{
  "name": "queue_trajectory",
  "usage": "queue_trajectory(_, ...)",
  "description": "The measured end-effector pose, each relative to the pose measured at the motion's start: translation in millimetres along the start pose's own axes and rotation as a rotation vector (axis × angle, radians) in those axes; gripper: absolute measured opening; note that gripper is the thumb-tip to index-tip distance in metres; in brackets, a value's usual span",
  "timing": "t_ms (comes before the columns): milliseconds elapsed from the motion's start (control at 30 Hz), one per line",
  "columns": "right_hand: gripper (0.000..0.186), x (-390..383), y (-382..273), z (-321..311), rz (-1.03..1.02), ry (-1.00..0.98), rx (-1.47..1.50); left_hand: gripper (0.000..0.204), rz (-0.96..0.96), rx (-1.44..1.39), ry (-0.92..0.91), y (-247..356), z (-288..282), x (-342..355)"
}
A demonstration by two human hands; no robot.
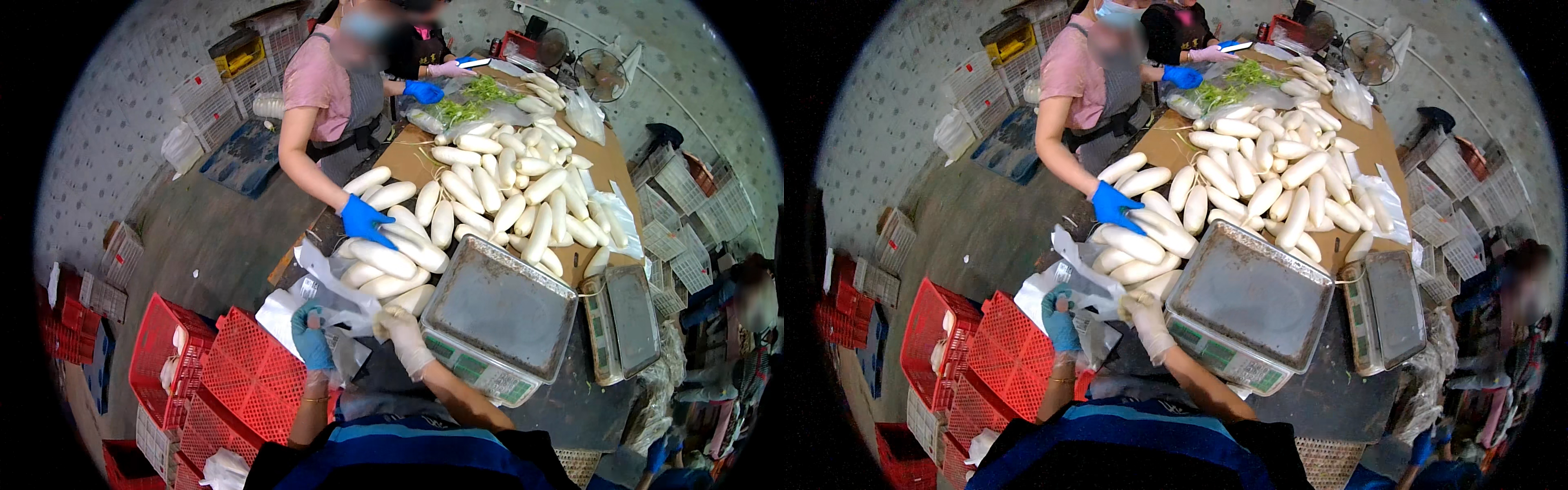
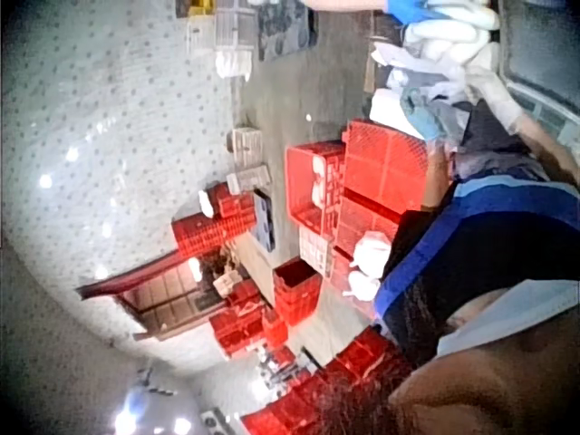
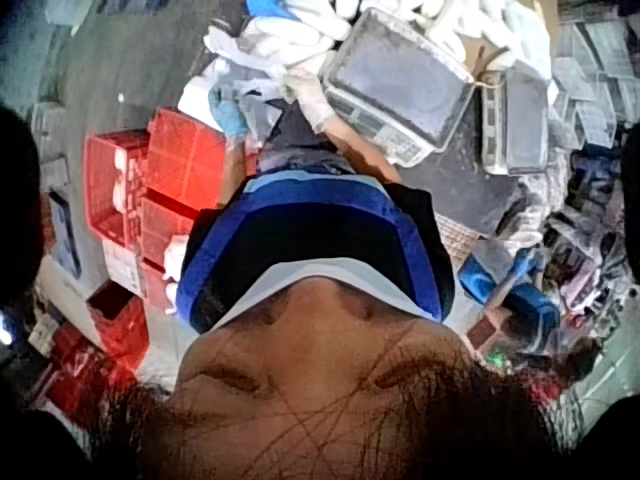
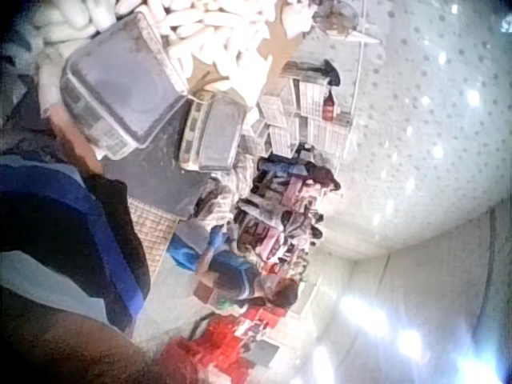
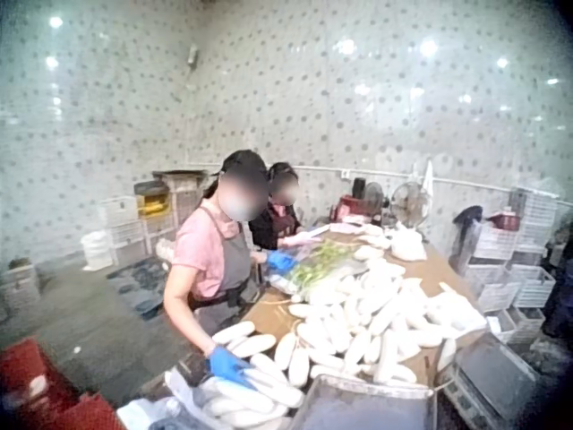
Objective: The person places white radishes into a plastic bag on a digital scale, adjusts the quantity to reach a target weight, and then removes the bag to place it into a red crate. This process is repeated multiple times while coworkers trim radishes nearby.
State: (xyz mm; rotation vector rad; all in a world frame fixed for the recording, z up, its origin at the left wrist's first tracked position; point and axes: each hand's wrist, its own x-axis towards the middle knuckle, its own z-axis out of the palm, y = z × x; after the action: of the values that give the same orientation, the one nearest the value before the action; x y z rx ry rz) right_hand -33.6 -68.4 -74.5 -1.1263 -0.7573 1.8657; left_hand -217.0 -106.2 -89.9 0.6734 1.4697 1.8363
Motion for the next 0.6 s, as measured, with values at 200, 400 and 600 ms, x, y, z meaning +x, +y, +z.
queue_trajectory(200,0.013,-11,20,0,-0.450,-0.125,-0.801,0.028,0.172,0.222,-0.204,23,24,31)
queue_trajectory(400,0.025,-18,10,5,-0.590,-0.055,-1.072,0.037,-0.082,0.099,0.013,-29,-10,22)
queue_trajectory(600,0.019,4,21,-2,-0.424,0.028,-0.619,0.058,-0.091,0.099,-0.114,-20,4,16)
